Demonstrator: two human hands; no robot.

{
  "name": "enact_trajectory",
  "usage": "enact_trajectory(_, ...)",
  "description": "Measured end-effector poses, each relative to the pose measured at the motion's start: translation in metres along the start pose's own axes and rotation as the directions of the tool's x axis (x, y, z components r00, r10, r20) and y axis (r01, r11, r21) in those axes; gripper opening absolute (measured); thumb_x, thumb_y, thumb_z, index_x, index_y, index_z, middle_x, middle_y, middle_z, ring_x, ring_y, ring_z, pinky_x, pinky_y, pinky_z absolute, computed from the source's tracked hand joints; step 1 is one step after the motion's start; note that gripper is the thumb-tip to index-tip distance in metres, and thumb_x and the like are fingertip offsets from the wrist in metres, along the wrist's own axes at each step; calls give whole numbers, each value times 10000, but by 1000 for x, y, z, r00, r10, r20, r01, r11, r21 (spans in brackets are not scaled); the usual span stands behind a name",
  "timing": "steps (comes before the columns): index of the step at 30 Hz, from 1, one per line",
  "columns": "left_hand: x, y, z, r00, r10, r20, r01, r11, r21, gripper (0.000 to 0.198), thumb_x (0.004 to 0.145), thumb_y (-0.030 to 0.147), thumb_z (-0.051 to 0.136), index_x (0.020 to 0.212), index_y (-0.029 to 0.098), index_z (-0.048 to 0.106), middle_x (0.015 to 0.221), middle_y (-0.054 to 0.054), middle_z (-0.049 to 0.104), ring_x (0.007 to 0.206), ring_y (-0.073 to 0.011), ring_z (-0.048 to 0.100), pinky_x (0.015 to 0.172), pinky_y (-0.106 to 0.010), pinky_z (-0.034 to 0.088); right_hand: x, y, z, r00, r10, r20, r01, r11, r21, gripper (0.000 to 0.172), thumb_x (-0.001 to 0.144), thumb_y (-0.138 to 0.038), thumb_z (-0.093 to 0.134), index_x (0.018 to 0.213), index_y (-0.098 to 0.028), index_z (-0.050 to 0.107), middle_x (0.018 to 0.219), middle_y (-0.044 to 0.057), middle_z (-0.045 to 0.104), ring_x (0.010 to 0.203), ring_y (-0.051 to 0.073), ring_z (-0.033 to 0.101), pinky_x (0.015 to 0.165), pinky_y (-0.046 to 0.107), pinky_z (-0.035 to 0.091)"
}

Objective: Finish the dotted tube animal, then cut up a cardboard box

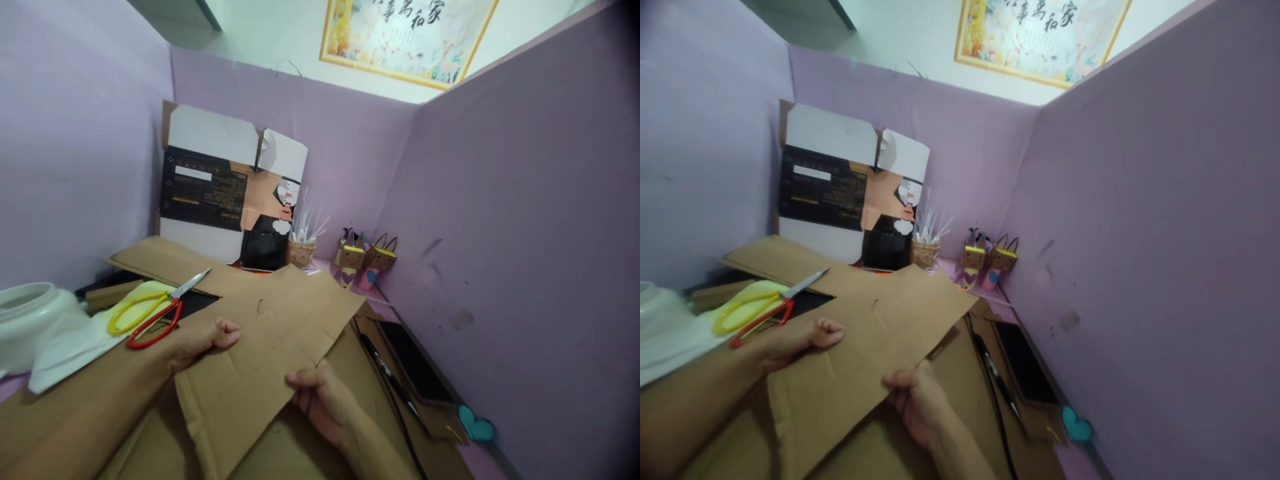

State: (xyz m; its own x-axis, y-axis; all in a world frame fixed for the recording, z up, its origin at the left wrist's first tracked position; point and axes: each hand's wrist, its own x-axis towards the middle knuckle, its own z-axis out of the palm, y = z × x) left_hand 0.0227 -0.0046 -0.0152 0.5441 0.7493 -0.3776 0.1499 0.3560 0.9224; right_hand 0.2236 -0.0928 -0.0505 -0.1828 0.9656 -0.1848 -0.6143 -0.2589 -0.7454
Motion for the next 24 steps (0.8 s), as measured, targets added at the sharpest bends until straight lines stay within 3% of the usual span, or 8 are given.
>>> enact_trajectory(4, -18, -3, -28, 997, -24, 68, 3, 953, 303, 192, 680, 301, 628, 575, 146, 667, 502, -30, 586, 374, -107, 421, 409, -211, 261, -31, 13, 1, 918, 327, 224, -215, 885, -412, 425, 664, -472, 634, 945, -153, 624, 859, 78, 673, 695, 176, 645, 637, 312, 494)
enact_trajectory(9, -26, -1, -42, 991, 21, 134, -89, 849, 521, 131, 634, 253, 638, 550, 163, 686, 507, -30, 597, 428, -153, 481, 440, -226, 281, -55, -14, 5, 932, 302, 200, -31, 618, -786, 377, 594, -535, 684, 851, -258, 697, 920, 79, 687, 916, 268, 599, 821, 402, 442)
enact_trajectory(12, -30, 1, -28, 954, 282, -98, -131, 690, 712, 152, 562, 237, 675, 699, 196, 728, 619, -33, 642, 562, -200, 553, 519, -240, 346, -48, -25, 3, 961, 70, 269, 253, 185, -950, 575, 537, -477, 742, 1074, -304, 630, 1238, 84, 555, 1160, 326, 442, 1007, 480, 254)
enact_trajectory(15, -49, -2, 0, 781, 579, -233, -144, 531, 835, 307, 627, 305, 642, 920, 238, 702, 916, -68, 658, 807, -264, 583, 704, -307, 391, -41, -20, -3, 948, 76, 308, 317, -159, -935, 766, 517, -469, 739, 1223, -263, 525, 1350, 103, 441, 1215, 352, 387, 1018, 506, 245)
enact_trajectory(18, -74, -16, 31, 820, 568, -66, -232, 436, 869, 284, 651, 347, 610, 913, 275, 694, 946, -80, 668, 820, -300, 604, 717, -366, 422, -40, -10, -2, 967, 132, 218, 247, -278, -928, 726, 595, -338, 695, 1274, -217, 471, 1400, 96, 365, 1255, 331, 348, 1019, 470, 293)
enact_trajectory(19, -80, -22, 39, 876, 482, -20, -208, 415, 886, 345, 642, 356, 619, 973, 280, 681, 1021, -101, 660, 884, -335, 598, 713, -389, 435, -40, -7, 1, 972, 137, 188, 222, -298, -928, 688, 625, -294, 665, 1279, -207, 468, 1407, 92, 350, 1265, 326, 335, 1025, 470, 292)
enact_trajectory(21, -83, -36, 50, 949, 313, -28, -91, 359, 929, 522, 588, 289, 644, 1108, 244, 628, 1202, -152, 576, 1065, -393, 521, 815, -462, 425, -40, -3, 8, 978, 159, 136, 182, -321, -930, 635, 676, -232, 599, 1293, -199, 450, 1409, 86, 332, 1278, 331, 316, 1034, 496, 270)
enact_trajectory(24, -76, -55, 55, 981, 191, -30, -23, 268, 963, 660, 628, 308, 610, 1266, 188, 494, 1390, -172, 333, 1268, -397, 301, 980, -555, 284, -39, 6, 15, 980, 195, 49, 114, -336, -935, 639, 714, -219, 558, 1330, -196, 385, 1410, 91, 284, 1291, 373, 270, 1018, 585, 232)
